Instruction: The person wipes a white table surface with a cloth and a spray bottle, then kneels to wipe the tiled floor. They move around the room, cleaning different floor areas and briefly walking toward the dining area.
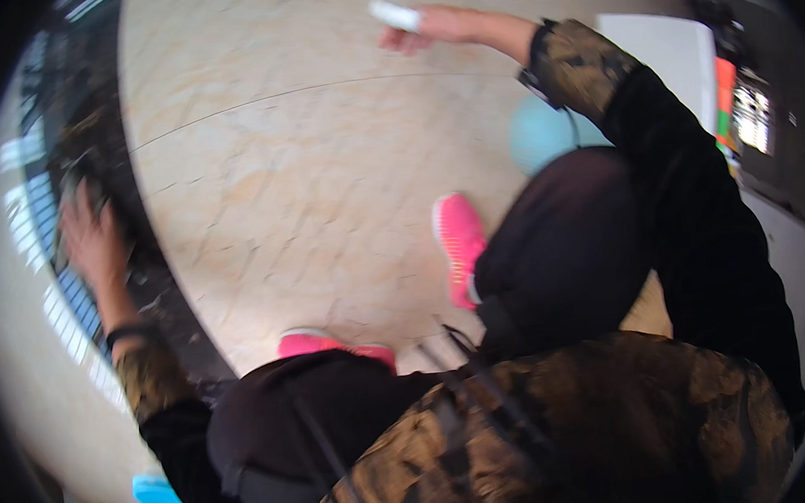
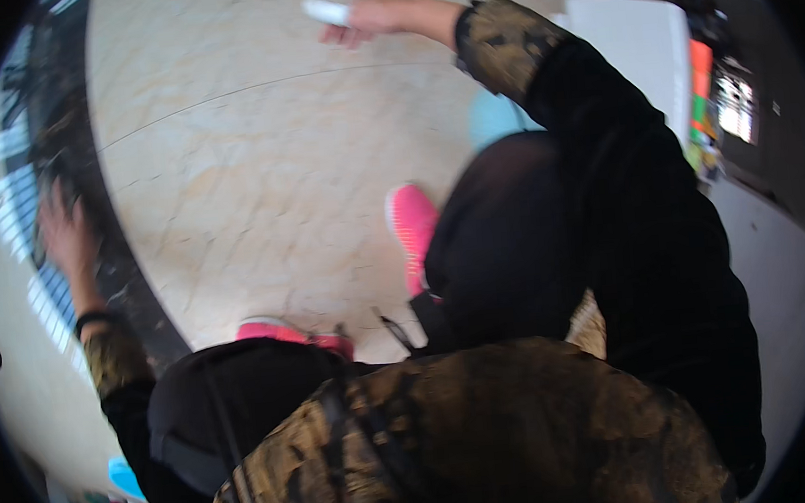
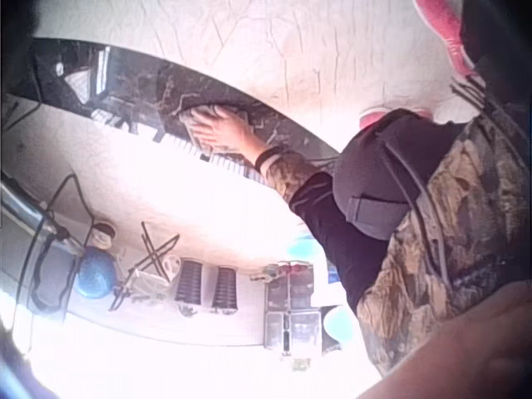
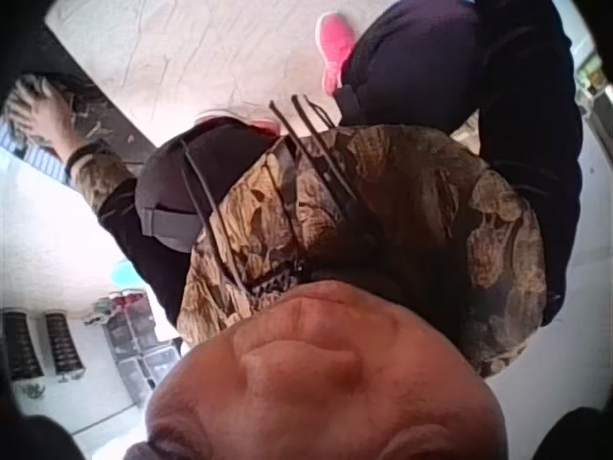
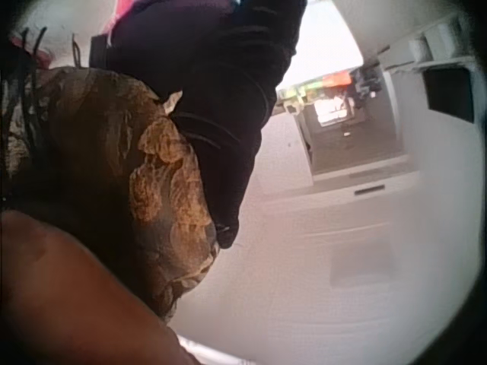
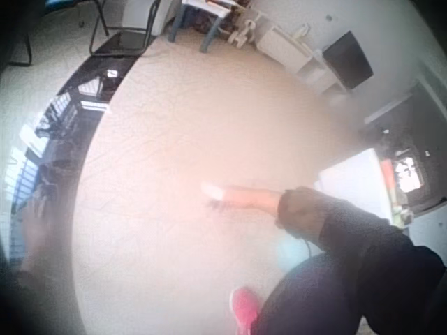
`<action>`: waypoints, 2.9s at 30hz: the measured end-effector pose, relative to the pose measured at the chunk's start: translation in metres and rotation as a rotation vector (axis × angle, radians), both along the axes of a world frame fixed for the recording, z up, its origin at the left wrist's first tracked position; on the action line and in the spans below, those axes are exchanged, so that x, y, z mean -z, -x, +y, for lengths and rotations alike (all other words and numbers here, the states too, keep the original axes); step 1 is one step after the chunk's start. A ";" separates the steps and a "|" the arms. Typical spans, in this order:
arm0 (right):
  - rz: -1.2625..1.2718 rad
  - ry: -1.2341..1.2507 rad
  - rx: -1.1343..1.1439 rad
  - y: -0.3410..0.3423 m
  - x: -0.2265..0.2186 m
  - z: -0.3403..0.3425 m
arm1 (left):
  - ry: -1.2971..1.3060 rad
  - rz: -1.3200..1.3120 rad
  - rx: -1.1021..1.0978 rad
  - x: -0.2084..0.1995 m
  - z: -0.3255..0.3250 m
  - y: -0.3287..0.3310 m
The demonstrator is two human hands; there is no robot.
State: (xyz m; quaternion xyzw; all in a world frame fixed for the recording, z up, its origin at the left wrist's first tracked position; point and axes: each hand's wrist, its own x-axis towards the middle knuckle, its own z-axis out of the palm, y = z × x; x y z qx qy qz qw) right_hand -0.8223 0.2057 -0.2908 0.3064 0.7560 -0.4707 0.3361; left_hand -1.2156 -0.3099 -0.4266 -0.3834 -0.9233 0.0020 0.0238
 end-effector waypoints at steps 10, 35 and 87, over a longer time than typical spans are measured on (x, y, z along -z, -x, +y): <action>-0.230 0.690 0.201 -0.061 -0.136 -0.060 | -0.053 0.087 0.008 0.009 -0.086 -0.044; 0.409 -0.190 -1.524 -0.036 -0.264 -0.238 | -0.135 -0.142 -0.143 -0.061 -0.053 -0.112; 0.745 -1.111 -0.312 0.513 0.139 -0.247 | -0.281 -0.162 -0.724 -0.048 -0.171 0.022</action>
